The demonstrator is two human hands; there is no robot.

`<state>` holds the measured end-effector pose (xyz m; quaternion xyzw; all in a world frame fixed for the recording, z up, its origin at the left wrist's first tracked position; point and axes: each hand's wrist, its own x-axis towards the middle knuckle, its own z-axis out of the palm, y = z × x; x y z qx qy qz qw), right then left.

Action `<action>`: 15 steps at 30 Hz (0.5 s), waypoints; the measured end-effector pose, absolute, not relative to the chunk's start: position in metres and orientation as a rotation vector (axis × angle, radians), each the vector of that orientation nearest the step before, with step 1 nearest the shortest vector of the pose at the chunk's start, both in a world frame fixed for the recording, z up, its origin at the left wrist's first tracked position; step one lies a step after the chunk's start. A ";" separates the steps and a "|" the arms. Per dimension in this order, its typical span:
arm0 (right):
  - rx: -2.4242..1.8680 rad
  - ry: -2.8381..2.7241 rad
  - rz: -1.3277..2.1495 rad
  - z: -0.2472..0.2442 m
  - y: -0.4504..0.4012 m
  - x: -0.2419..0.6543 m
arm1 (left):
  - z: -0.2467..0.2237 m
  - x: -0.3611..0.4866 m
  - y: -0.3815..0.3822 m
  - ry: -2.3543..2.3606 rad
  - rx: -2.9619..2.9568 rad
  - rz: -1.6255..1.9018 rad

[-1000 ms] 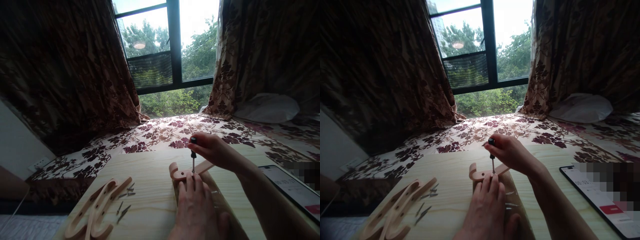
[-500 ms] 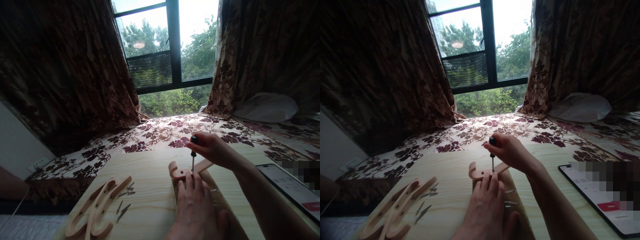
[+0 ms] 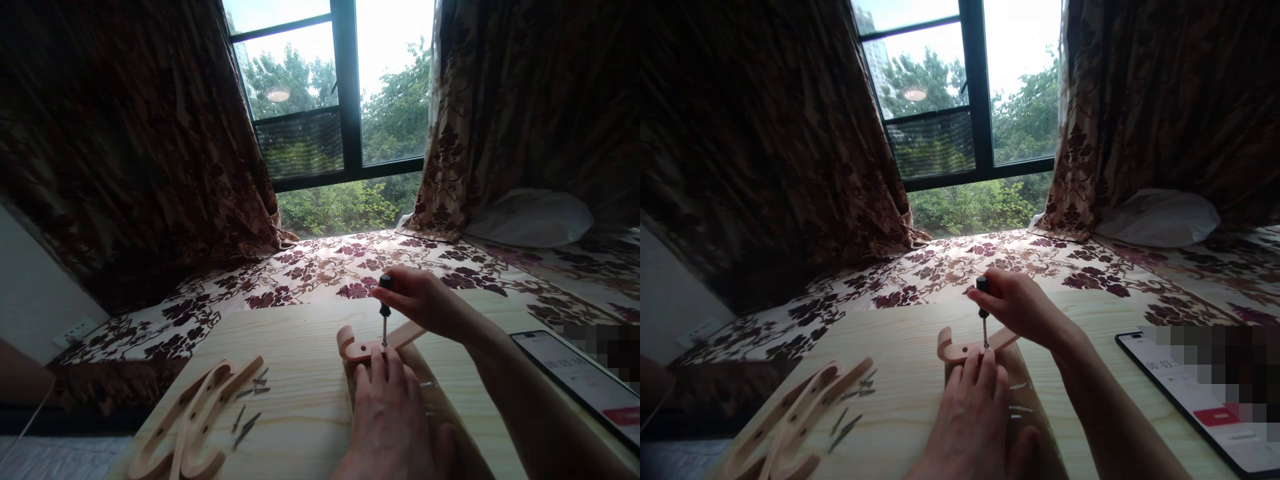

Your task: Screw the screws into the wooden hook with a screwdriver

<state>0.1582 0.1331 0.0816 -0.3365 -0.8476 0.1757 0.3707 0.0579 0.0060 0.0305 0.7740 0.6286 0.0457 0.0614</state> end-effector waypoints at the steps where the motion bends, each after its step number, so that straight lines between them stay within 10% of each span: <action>1: -0.874 -2.173 0.423 0.082 0.133 0.158 | 0.030 0.058 0.006 1.899 2.343 0.143; 15: -0.958 -2.171 0.346 0.084 0.131 0.156 | 0.024 0.057 0.006 1.918 2.339 0.157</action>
